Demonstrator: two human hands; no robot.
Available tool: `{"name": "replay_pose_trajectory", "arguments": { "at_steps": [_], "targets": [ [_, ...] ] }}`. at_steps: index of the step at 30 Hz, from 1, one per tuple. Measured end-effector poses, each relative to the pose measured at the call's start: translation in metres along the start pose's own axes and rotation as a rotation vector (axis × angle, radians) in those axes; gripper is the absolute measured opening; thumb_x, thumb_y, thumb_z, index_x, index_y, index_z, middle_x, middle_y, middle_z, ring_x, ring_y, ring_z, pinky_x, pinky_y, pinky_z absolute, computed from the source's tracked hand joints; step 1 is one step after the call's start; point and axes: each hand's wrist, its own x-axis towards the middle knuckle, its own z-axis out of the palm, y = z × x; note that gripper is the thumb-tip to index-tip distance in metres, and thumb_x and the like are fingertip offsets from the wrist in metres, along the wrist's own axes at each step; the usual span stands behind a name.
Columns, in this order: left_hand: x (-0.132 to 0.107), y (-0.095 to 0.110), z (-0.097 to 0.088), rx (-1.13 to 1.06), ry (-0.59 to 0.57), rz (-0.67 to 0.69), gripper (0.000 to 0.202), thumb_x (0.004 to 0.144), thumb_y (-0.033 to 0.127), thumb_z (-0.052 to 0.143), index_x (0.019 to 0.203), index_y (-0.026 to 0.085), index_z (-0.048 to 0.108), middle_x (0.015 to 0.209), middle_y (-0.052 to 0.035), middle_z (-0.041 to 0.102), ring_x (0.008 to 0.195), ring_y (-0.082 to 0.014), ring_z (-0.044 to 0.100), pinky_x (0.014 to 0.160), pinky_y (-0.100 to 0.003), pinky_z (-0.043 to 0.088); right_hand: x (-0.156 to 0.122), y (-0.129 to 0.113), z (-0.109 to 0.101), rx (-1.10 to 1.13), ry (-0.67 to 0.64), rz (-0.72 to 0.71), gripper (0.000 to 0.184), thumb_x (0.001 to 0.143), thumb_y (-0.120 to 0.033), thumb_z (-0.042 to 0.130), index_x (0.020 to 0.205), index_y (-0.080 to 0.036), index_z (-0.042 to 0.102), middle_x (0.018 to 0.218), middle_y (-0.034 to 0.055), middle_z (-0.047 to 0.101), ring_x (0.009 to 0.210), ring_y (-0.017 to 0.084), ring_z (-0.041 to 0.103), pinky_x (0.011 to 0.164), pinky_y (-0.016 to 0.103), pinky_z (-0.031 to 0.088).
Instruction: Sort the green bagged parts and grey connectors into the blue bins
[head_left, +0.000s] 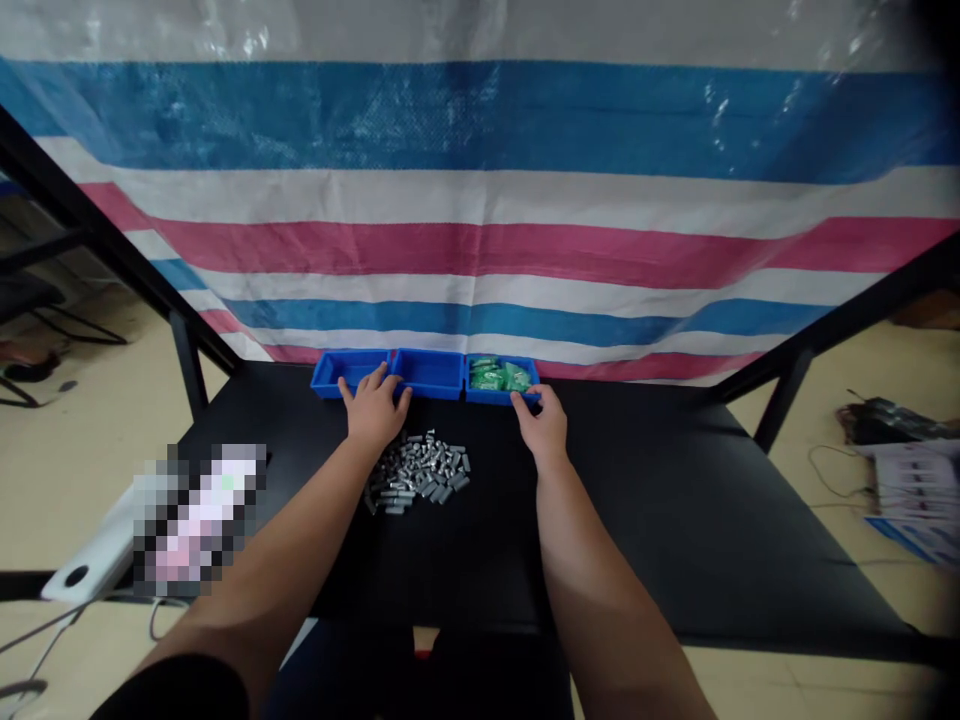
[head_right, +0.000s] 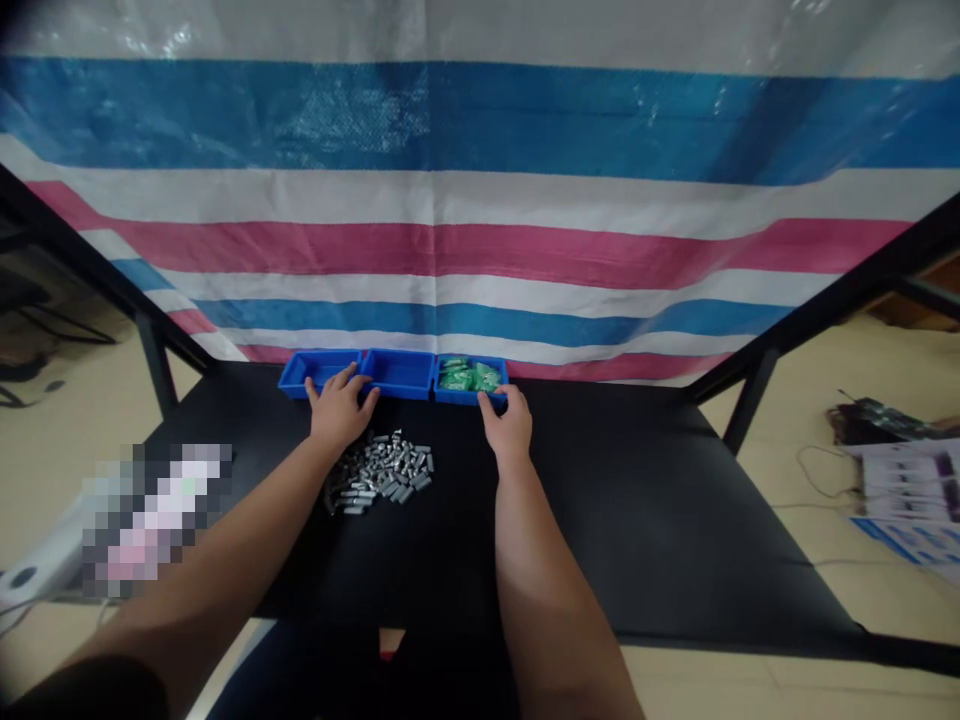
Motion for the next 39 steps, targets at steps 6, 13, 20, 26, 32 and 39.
{"name": "replay_pose_trajectory", "arguments": {
  "at_steps": [6,13,20,26,32,39],
  "targets": [
    [0.013,-0.003,-0.005,-0.004,-0.088,-0.006,0.04,0.103,0.05,0.044,0.124,0.028,0.07,0.159,-0.0094,0.054,0.141,-0.0337,0.054,0.127,-0.076,0.005,-0.003,0.003,0.004,-0.046,0.029,0.036,0.048,0.085,-0.067,0.063,0.104,-0.023,0.065,0.1,0.0094,0.071,0.089,0.026,0.064,0.085,0.038,0.049],
    [0.001,0.004,-0.038,-0.066,-0.116,0.063,0.042,0.102,0.046,0.049,0.137,0.028,0.064,0.165,-0.0104,0.046,0.158,-0.0343,0.031,0.125,-0.079,-0.003,-0.005,0.007,0.005,-0.096,0.045,-0.033,0.051,0.085,-0.067,0.059,0.106,-0.021,0.064,0.102,0.0108,0.07,0.093,0.028,0.063,0.092,0.043,0.05],
    [-0.118,0.007,-0.081,-0.317,0.027,0.179,0.031,0.101,0.04,0.051,0.126,0.027,0.065,0.154,-0.0084,0.056,0.154,-0.0298,0.039,0.13,-0.06,0.024,-0.006,0.009,0.006,-0.097,0.118,-0.043,0.042,0.084,-0.061,0.062,0.098,-0.021,0.062,0.096,0.0096,0.067,0.087,0.026,0.059,0.092,0.044,0.051],
    [-0.203,-0.056,-0.088,-0.379,-0.021,0.254,0.026,0.099,0.031,0.056,0.123,0.026,0.063,0.138,-0.011,0.061,0.135,-0.0273,0.055,0.116,-0.046,0.047,-0.034,-0.004,-0.006,-0.099,0.28,0.002,0.032,0.081,-0.052,0.067,0.087,-0.022,0.06,0.094,0.0099,0.061,0.096,0.028,0.056,0.097,0.046,0.05],
    [-0.246,-0.09,-0.081,-0.226,0.016,0.23,0.016,0.095,0.025,0.057,0.109,0.027,0.066,0.117,-0.0067,0.072,0.12,-0.0267,0.066,0.11,-0.045,0.049,-0.059,0.001,-0.021,-0.072,0.297,0.056,0.034,0.078,-0.054,0.07,0.076,-0.023,0.058,0.078,0.0039,0.052,0.084,0.025,0.053,0.092,0.045,0.05],
    [-0.247,-0.078,-0.068,-0.1,0.098,0.142,0.013,0.094,0.027,0.055,0.095,0.027,0.068,0.104,-0.007,0.073,0.105,-0.0267,0.069,0.098,-0.044,0.05,-0.068,0.008,-0.018,0.057,0.288,0.106,0.043,0.077,-0.059,0.072,0.09,-0.019,0.061,0.077,-0.0002,0.054,0.071,0.019,0.054,0.074,0.036,0.05]
  ]
}}
